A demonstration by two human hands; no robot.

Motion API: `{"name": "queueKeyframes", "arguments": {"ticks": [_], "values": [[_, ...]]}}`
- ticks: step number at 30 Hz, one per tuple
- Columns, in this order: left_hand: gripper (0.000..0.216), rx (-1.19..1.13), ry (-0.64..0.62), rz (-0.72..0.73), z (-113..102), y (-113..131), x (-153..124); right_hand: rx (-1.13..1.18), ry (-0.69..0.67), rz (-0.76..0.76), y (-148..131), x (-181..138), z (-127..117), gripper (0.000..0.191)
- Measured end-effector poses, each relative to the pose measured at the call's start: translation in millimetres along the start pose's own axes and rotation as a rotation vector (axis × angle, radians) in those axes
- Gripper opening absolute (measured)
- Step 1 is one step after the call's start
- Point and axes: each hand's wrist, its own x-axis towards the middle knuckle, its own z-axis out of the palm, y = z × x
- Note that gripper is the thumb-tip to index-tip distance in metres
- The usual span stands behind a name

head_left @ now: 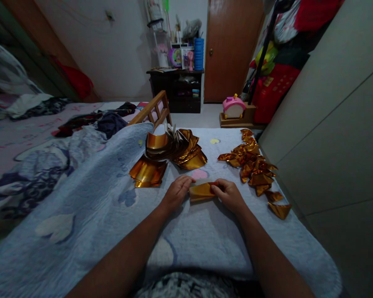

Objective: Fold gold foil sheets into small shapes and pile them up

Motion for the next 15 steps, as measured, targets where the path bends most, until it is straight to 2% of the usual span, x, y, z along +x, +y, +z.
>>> {"name": "queueKeyframes", "arguments": {"ticks": [4,9,15], "values": [[0.042,-0.045,0.015,-0.011,-1,3,-1,-0.119,0.052,-0.042,-1,0,5,0.021],[0.025,0.078,-0.028,-0.015,1,0,-1,-0.17,0.078,-0.074,2,0,10,0.019],[0.03,0.131,-0.014,-0.062,4,-2,-2,-0.303,0.134,-0.179,9,4,12,0.012]]}}
